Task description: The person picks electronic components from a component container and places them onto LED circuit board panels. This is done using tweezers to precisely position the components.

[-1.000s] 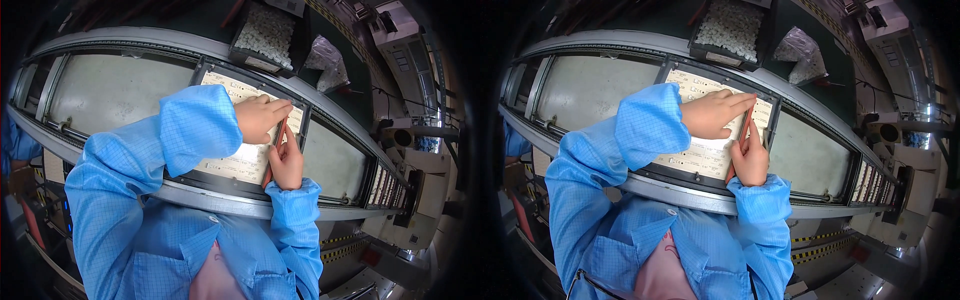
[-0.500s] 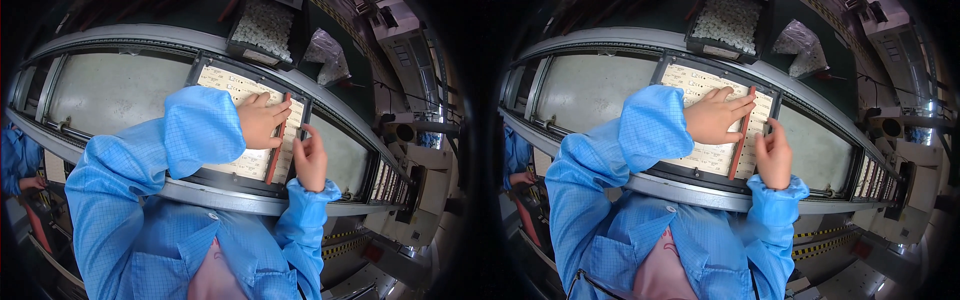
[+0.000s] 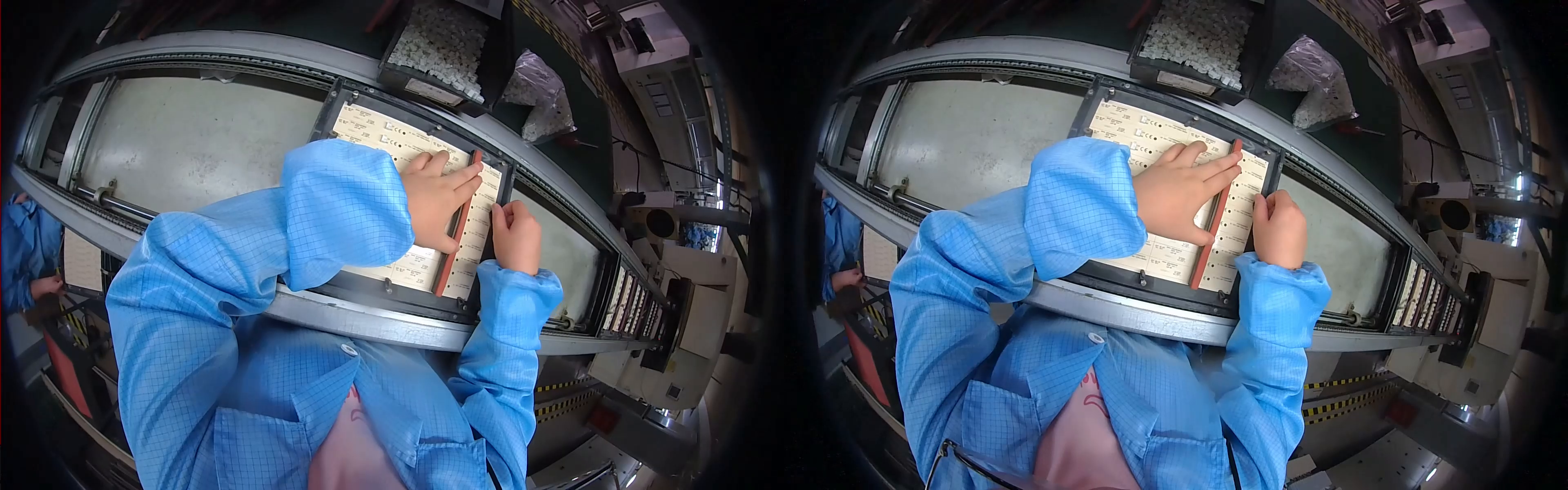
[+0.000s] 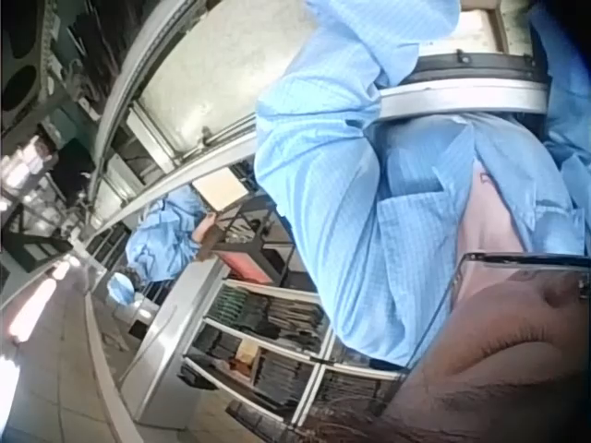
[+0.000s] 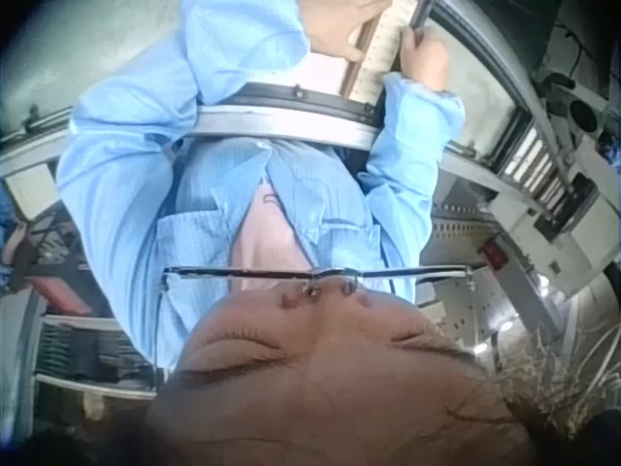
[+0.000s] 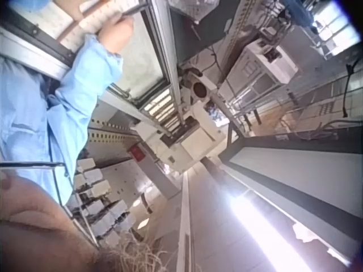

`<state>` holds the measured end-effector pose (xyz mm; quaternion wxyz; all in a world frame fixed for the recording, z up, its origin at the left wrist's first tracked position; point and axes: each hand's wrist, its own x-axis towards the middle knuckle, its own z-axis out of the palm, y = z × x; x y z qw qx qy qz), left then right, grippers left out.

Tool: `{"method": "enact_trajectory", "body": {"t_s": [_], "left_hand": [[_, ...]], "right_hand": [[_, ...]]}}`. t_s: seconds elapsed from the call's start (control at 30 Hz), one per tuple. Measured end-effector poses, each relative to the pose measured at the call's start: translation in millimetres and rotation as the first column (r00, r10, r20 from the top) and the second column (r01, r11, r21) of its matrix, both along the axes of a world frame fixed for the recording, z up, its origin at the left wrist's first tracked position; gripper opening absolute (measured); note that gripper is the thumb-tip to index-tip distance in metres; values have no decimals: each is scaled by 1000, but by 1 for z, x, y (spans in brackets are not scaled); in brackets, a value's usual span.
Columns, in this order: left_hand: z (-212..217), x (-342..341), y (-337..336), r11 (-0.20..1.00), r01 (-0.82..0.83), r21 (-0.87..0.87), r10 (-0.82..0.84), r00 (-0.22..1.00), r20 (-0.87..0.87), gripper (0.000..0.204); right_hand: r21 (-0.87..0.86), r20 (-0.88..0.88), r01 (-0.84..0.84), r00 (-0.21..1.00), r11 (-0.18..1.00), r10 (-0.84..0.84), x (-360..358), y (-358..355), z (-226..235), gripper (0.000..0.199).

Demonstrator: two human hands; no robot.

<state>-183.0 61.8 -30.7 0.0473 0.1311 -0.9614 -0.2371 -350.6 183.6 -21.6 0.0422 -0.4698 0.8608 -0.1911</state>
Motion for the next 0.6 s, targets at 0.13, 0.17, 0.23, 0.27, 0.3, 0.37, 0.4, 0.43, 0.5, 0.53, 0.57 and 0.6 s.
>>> {"method": "enact_trajectory", "body": {"t_s": [0.13,0.17,0.23,0.27,0.3,0.37,0.4,0.43,0.5,0.53,0.57,0.6], "left_hand": [[-5,3,-1,1000,-14,-6,14,998,-54,94],[-3,3,-2,1000,-10,0,10,999,-50,94],[1,4,-3,1000,-8,1,8,999,-43,93],[2,3,-3,1000,-4,9,4,999,-34,93],[3,2,-3,1000,-1,16,1,1000,-23,92],[5,0,-3,1000,5,4,-5,1000,-25,92],[6,2,-4,1000,10,-2,-10,999,-31,92],[6,6,-3,1000,-8,-26,5,992,-128,87],[26,23,-15,997,38,-66,-48,986,-159,85],[41,36,-22,991,94,-94,-112,974,-198,82],[60,58,-32,985,114,-132,-138,972,-192,75],[67,79,-44,991,73,-116,-91,983,-162,68]], "right_hand": [[-72,347,2,938,997,23,25,-3,17,16],[-88,385,-33,921,996,64,33,-1,21,12],[-78,403,-107,906,991,130,46,5,25,12],[-67,420,-178,888,982,190,49,7,25,12],[-47,369,-258,893,965,257,51,8,24,12],[-40,363,-265,895,964,261,50,8,26,13],[-26,354,-272,898,962,263,50,7,29,14],[-19,301,-288,912,958,280,52,8,33,14],[-7,249,-251,937,968,245,56,11,45,16],[18,188,-203,963,979,196,58,14,51,19],[26,229,-143,964,989,134,58,19,56,21],[18,236,-144,962,989,136,61,22,60,21]]}}
